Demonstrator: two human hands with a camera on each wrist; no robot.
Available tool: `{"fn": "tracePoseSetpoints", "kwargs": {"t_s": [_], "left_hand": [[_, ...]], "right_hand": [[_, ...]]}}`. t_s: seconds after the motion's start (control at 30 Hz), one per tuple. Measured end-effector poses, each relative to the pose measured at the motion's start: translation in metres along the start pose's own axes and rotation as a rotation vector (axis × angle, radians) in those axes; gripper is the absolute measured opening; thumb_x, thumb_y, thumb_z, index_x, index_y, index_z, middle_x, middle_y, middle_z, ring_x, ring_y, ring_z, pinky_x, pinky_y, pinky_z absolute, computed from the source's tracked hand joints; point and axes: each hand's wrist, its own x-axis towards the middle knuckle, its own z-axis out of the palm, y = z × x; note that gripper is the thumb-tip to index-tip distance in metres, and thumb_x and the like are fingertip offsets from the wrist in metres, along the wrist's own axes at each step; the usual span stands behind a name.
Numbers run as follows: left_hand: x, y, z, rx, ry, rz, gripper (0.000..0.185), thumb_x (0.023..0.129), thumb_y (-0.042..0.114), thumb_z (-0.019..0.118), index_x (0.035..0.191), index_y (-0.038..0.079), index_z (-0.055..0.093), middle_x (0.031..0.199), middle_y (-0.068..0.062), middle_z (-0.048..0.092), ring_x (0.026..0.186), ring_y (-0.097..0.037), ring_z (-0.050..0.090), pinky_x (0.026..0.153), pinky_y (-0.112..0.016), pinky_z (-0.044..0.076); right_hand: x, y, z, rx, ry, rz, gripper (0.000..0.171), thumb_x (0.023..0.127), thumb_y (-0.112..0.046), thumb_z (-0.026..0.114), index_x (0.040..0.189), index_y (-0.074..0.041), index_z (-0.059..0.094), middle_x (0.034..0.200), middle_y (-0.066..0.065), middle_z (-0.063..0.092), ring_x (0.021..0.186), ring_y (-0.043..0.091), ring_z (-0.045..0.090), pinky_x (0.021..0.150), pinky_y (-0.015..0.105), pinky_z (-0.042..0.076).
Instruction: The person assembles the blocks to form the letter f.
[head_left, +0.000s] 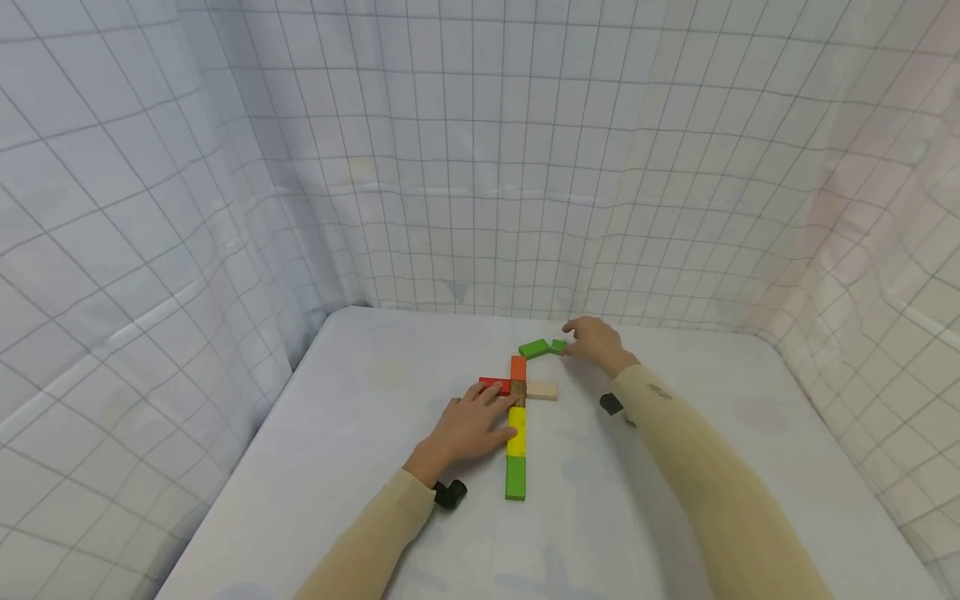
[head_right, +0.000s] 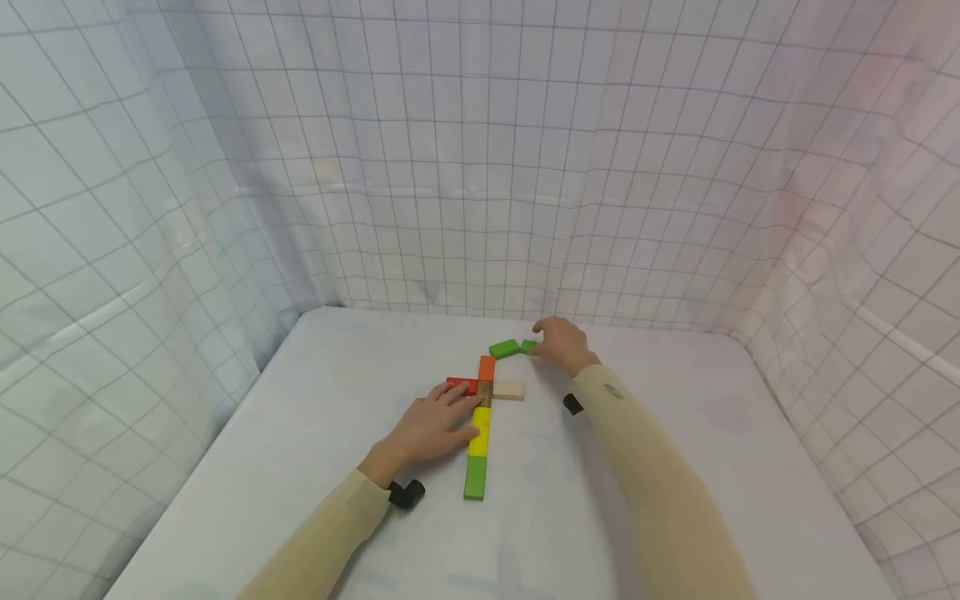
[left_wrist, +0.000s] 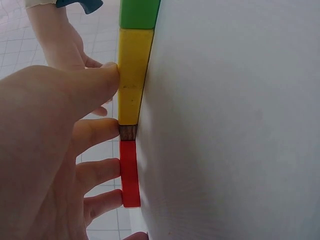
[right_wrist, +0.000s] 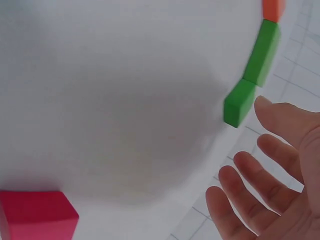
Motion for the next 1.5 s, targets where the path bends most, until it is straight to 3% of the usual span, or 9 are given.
{"fn": "tracePoseSetpoints", "kwargs": {"t_s": [0.4,0.83,1.17,1.5], "left_hand": [[-0.002,-0.001,0.001,-0.016,0.013,0.005,0.063,0.1,0.056,0.052,0.154,0.026,0.044,0.162,-0.005,0.033,0.148,-0.035,0.025,0.105,-0.059,0.036],[-0.001,0.0,0.001,-0.01,0.019,0.01,0.063,0.1,0.057,0.052,0.154,0.026,0.044,0.162,-0.005,0.033,0.148,-0.035,0.025,0.105,-0.059,0.036],[0.0,-0.002,0.004,0.001,0.016,0.015,0.063,0.1,0.057,0.051,0.155,0.027,0.043,0.162,-0.004,0.033,0.148,-0.034,0.025,0.105,-0.058,0.037],[-0.001,-0.002,0.003,-0.004,0.02,0.021,0.063,0.099,0.057,0.051,0.154,0.026,0.044,0.161,-0.006,0.034,0.147,-0.035,0.026,0.104,-0.059,0.037]], "right_hand": [[-0.025,0.007,-0.014,0.02,-0.005,-0.035,0.049,0.091,-0.027,0.074,0.134,-0.007,0.064,0.125,0.019,0.066,0.112,0.036,0.062,0.085,0.053,0.053],[-0.051,0.033,-0.011,0.063,0.015,0.003,0.047,0.09,-0.031,0.075,0.133,-0.011,0.066,0.125,0.018,0.065,0.108,0.034,0.062,0.081,0.05,0.053],[-0.086,0.049,-0.003,0.146,0.031,0.009,0.045,0.091,-0.03,0.073,0.132,-0.01,0.067,0.124,0.016,0.065,0.109,0.034,0.06,0.086,0.052,0.05],[-0.113,0.06,0.005,0.194,0.081,0.015,0.043,0.091,-0.027,0.075,0.129,-0.009,0.068,0.119,0.015,0.065,0.101,0.03,0.063,0.081,0.049,0.051]]}}
